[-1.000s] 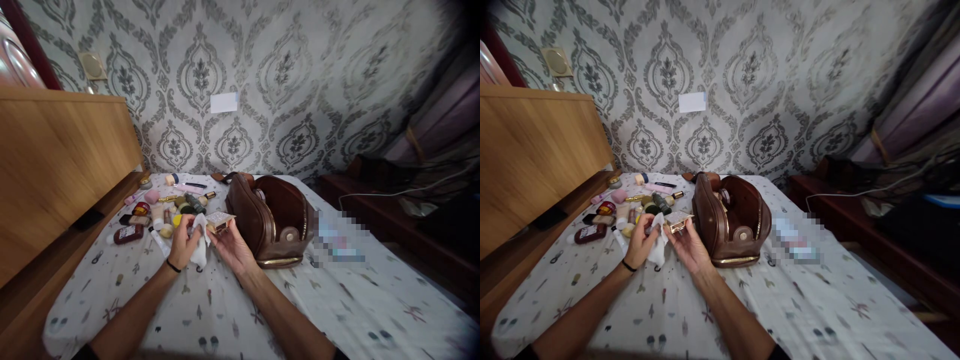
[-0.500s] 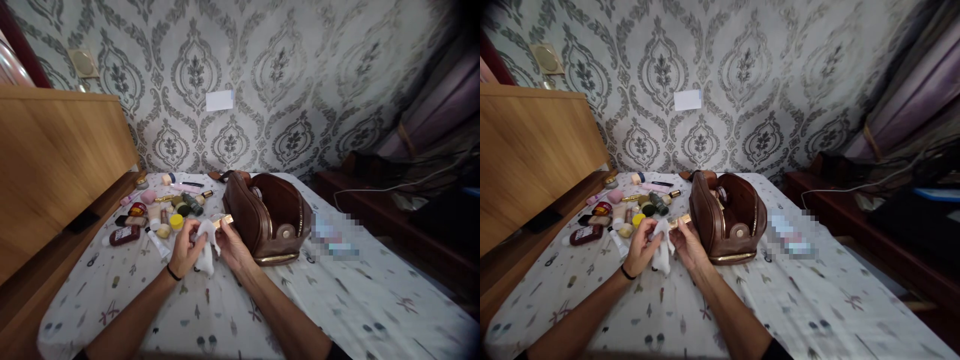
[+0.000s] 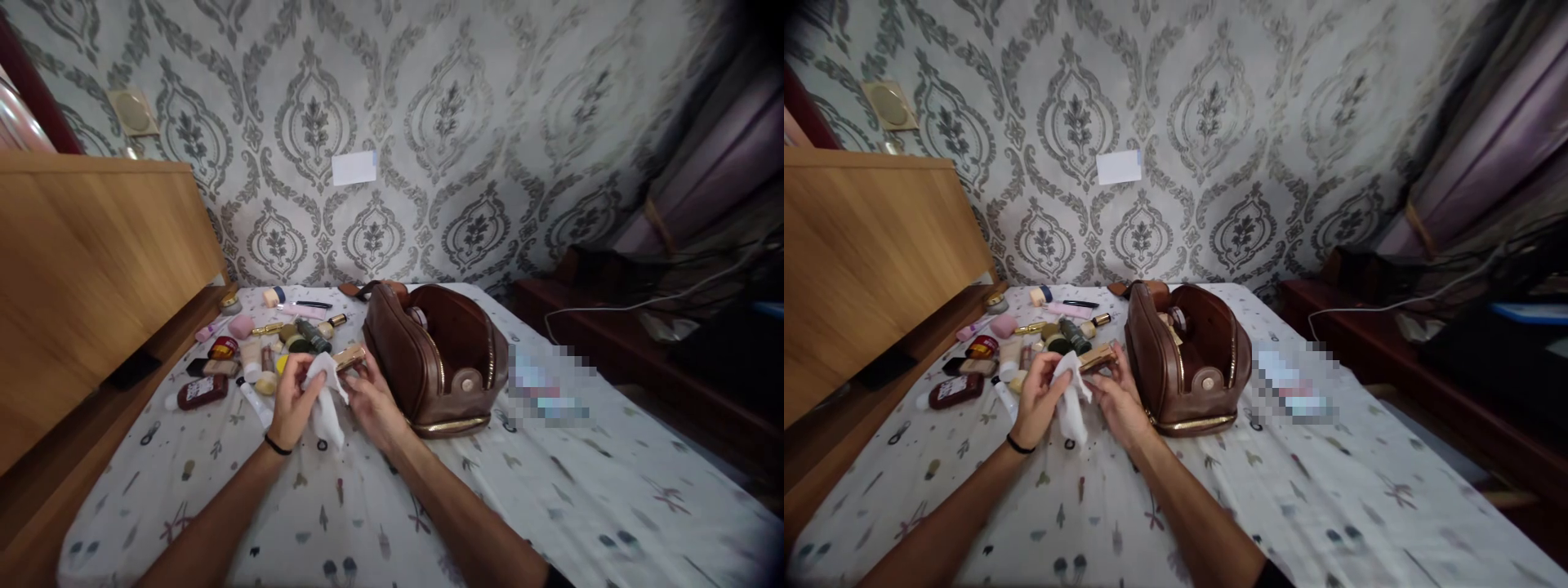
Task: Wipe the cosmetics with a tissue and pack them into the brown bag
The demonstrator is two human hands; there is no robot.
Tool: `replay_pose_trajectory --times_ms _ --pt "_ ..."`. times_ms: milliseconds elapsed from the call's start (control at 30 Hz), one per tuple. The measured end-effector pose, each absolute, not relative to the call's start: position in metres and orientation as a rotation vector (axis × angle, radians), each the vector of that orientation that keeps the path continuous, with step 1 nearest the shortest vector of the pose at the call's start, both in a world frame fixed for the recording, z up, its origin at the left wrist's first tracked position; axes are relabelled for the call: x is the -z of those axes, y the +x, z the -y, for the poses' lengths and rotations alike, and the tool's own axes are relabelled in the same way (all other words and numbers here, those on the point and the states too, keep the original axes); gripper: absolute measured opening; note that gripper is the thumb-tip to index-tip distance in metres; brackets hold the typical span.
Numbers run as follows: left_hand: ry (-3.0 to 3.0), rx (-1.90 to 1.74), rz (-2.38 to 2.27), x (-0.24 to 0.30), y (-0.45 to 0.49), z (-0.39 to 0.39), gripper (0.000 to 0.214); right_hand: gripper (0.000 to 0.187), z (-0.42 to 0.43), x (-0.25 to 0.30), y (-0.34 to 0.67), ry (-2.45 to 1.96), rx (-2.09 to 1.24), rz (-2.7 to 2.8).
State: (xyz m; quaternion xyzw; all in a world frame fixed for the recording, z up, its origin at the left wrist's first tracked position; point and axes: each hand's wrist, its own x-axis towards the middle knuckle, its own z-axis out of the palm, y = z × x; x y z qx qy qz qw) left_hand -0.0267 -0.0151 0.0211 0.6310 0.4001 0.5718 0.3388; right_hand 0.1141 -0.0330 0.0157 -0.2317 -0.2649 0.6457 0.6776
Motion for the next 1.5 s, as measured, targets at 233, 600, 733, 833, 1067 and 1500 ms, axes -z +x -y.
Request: replay_pose_trajectory --times_ms 233,600,733,833,1067,1500 --pt "1.671 -1.492 -1.066 -0.023 -0.032 0.012 0.026 0.057 0.032 -0.011 0.117 -0.642 -1.264 0.791" --pt "1.645 -1.504 -1.103 -0.026 -0.038 0.005 0.027 0.033 0.026 -0.004 0.121 -0.894 -0.996 1.034" --pt "1.639 -1.531 -1.173 -0.025 -0.042 -0.001 0.023 0.029 0.028 -0.004 0.118 -0.908 -1.002 1.097" --pt "1.624 -1.527 -1.178 -0.024 -0.042 -0.002 0.022 0.031 0.027 -0.001 0.118 -0.944 -0.947 1.122" --pt "1.655 -1.494 -1.182 -0.020 -0.042 -0.003 0.022 0.025 0.026 -0.002 0.121 -1.028 -0.694 1.251" --pt "1.762 -1.494 -1.163 -0.016 -0.042 -0.005 0.021 0.018 0.036 -0.007 0.122 -1.196 -0.444 1.544"
